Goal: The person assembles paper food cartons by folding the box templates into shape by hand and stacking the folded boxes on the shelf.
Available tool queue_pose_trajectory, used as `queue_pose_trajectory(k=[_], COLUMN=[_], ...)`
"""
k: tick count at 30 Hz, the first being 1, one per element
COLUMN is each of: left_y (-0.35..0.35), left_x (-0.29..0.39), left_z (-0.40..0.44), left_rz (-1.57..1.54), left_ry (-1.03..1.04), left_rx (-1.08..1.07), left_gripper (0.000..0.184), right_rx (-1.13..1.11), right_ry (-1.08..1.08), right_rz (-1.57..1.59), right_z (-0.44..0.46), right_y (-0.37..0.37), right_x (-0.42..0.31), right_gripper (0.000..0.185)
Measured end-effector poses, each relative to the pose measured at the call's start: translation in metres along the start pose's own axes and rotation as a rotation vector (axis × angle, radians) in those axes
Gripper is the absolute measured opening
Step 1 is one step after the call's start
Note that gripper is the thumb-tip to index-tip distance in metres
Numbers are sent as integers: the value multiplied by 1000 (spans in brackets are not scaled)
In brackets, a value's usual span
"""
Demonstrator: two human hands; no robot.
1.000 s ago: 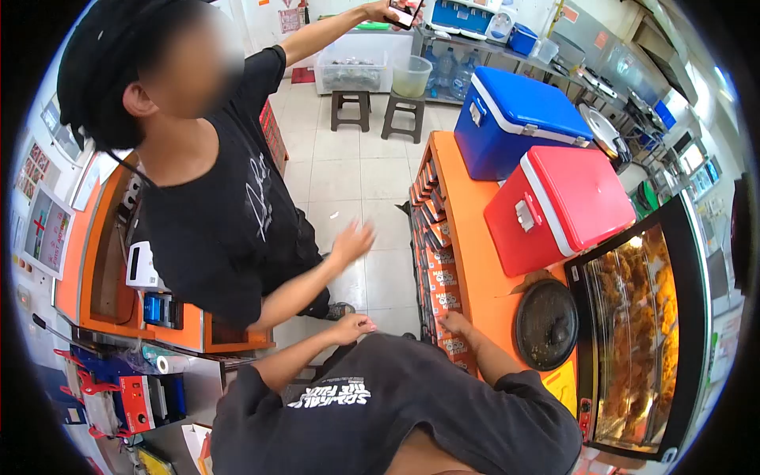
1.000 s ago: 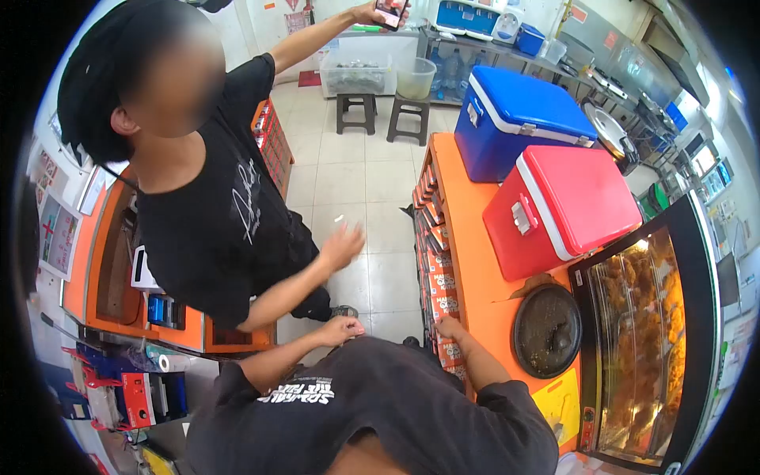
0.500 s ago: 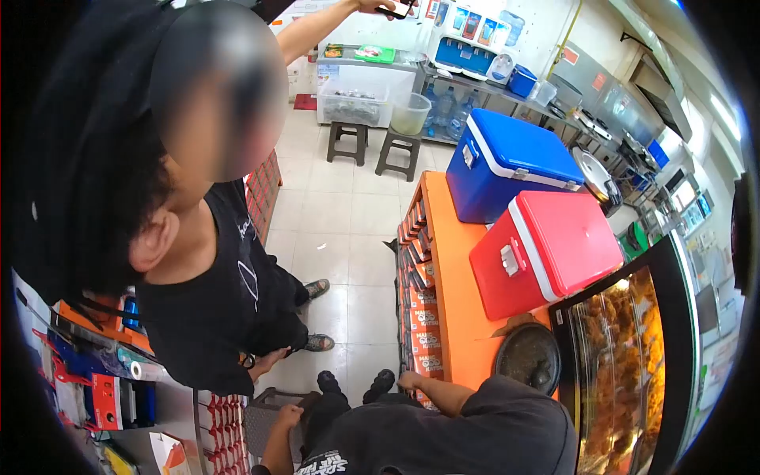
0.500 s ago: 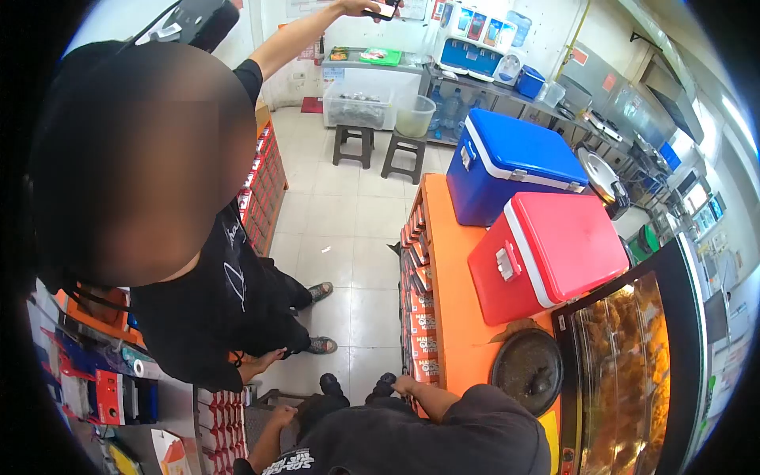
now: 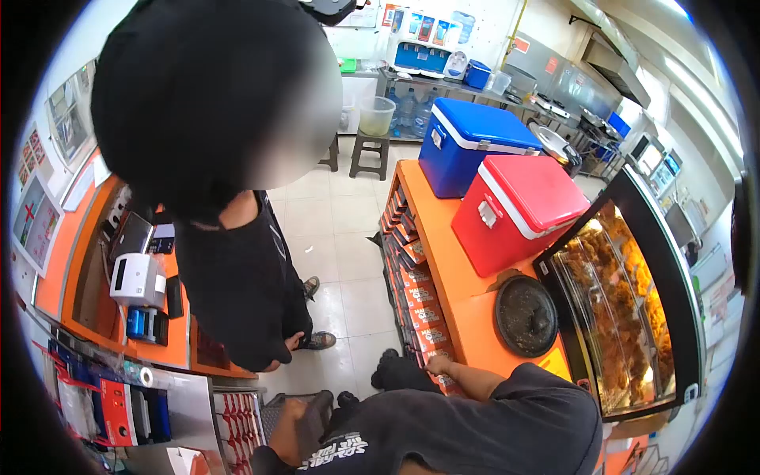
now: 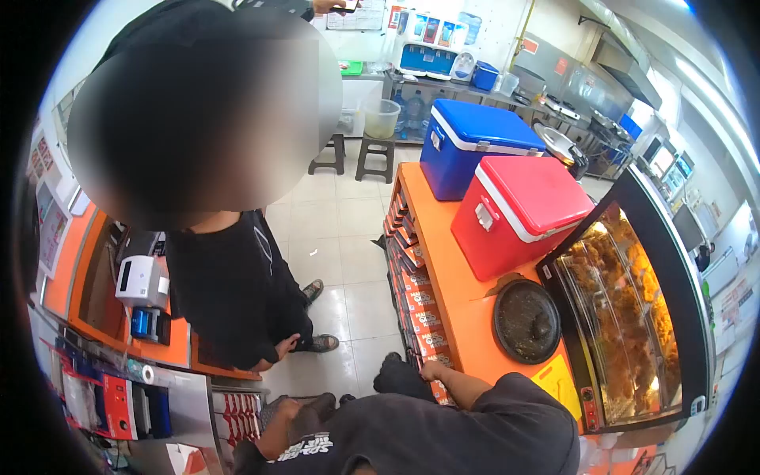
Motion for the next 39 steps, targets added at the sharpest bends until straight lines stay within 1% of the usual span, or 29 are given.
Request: queue_pose_trajectory(k=[1, 3, 4, 6, 7, 9, 11, 13, 14, 16, 18, 20, 21, 23, 24, 26, 27, 28, 31, 32, 34, 36, 37, 39], left_y=[-25, -28, -26, -31, -37, -58, -31, -24, -23, -21, 6, -2, -18, -32, -16, -13, -20, -28, -77, -79, -86, -83, -76, -74], left_x=[3, -8, -18, -16, -9, 15, 11, 18, 26, 41, 33, 35, 49, 52, 33, 28, 38, 51, 99, 105, 114, 116, 114, 123], left_z=[-12, 2, 7, 0, -4, -30, -14, -18, -21, -40, -39, -46, -66, -81, -74, -72, -78, -84, -95, -95, -88, -77, -75, -70], left_rz=[-46, -113, -143, -290, -364, -391, -238, -204, -211, -236, -11, -19, -141, -359, -456, -665, -774, -879, -600, -579, -535, -533, -535, -493], left_ry=[-48, -84, -108, -210, -260, -325, -169, -34, -47, -73, 306, 389, 278, 278, 390, 335, 160, -18, 303, 317, 357, 354, 347, 419], left_rx=[20, 106, 150, 204, 234, 43, 31, -88, -122, -206, -338, -462, -532, -628, -656, -743, -802, -858, -326, -338, -350, -393, -422, -392], left_gripper=[37, 39, 40, 40, 40, 40, 41, 42, 39, 35, 36, 42, 45, 45, 43, 39, 37, 36, 36, 36, 35, 34, 33, 32], right_rx=[-61, -162, -217, -228, -212, -179, -31, 166, 303, 159, 39, -31, -67, -92, -94, 105, 201, 204, 1, 11, -51, -108, -86, -43], right_ry=[-76, -240, -215, -191, -173, -141, -279, 50, 20, -17, -56, -107, -132, -59, -107, -150, -168, -266, -230, -142, -129, -105, -128, -177], right_rz=[-84, -242, -333, -324, -272, -168, -248, 137, 125, 83, 44, -25, -57, -59, -107, -152, -173, -171, 30, 36, 62, 84, 62, 19], right_z=[25, 71, 54, 18, 10, -2, 14, 5, -2, 17, 31, 38, 43, 42, 81, 94, 97, 109, 44, 57, 49, 38, 34, 30], right_y=[33, 94, 90, 69, 64, 58, 76, 63, 63, 77, 86, 81, 80, 53, 67, 53, 49, 49, -11, -4, 10, 10, 10, 12], right_x=[27, 76, 63, 29, 22, 12, 17, -1, -8, -1, 4, 17, 19, 18, 38, 41, 44, 48, 3, 1, -11, -15, -16, -20], right_gripper=[38, 36, 28, 28, 31, 37, 47, 49, 49, 48, 49, 47, 46, 42, 39, 38, 38, 38, 42, 49, 51, 54, 55, 58])
Point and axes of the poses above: each hand's wrist, its own z-axis towards the middle knuckle, its own y-axis out of the palm, x = y × z, the point moved 2 cm from there along z, towards the middle knuckle, and after that the axes turned 6 degrees about -y, right-handed, at the moved point
